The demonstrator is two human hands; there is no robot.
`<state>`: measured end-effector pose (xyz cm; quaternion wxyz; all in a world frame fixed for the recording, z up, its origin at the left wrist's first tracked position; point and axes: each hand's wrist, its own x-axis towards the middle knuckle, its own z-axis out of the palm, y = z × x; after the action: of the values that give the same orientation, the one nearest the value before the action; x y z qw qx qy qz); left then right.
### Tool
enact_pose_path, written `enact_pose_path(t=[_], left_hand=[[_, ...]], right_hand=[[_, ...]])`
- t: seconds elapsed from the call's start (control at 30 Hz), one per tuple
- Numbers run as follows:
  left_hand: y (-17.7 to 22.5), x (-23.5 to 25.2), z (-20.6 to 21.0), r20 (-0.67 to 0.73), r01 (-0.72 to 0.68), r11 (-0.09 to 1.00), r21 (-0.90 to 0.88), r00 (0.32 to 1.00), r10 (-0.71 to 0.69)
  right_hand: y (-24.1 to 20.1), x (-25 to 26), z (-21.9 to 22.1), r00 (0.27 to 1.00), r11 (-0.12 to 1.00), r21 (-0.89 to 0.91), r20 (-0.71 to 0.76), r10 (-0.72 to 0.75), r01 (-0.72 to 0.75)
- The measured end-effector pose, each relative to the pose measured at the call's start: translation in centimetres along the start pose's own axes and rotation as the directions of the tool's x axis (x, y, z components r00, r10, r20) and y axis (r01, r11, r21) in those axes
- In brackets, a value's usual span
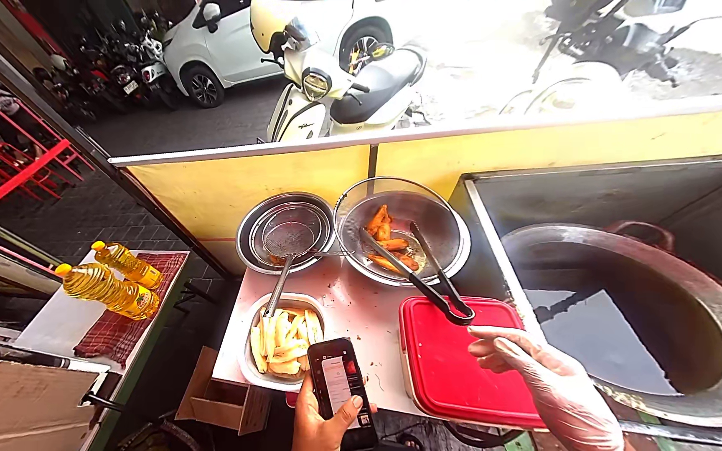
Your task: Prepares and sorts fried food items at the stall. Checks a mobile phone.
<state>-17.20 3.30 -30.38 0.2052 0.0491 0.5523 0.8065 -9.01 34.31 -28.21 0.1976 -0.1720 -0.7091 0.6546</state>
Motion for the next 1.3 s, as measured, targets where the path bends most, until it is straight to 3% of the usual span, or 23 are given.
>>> enact_pose_path(t=[0.4,0.67,1.0,1.3], left_hand=[[-0.4,0.1,-0.3,0.032,0.021,0.999,-0.031,0.999,-0.020],[-0.4,0.2,-1.1,0.000,0.048,0.997,-0.058,0.999,-0.048],[0.2,0.8,-1.4,-0.196,0.133,0.991,-0.021,0.971,-0.135],[0.2,0.8,-2.0,-0.215,0.132,0.988,-0.081,0.966,-0.146]], right_hand=[[0.1,-1.0,-0.3,1.000,1.000,-0.026,-0.011,0.017,-0.017],[0.6,-1.1,0.5,0.997,0.992,-0.124,0.069,0.038,-0.029],[1.0,-0.6,1.1,0.983,0.957,-0.289,0.176,0.043,0.010],[0.6,-0.3,1.8,0.972,0.950,-0.313,0.227,0.058,0.017]])
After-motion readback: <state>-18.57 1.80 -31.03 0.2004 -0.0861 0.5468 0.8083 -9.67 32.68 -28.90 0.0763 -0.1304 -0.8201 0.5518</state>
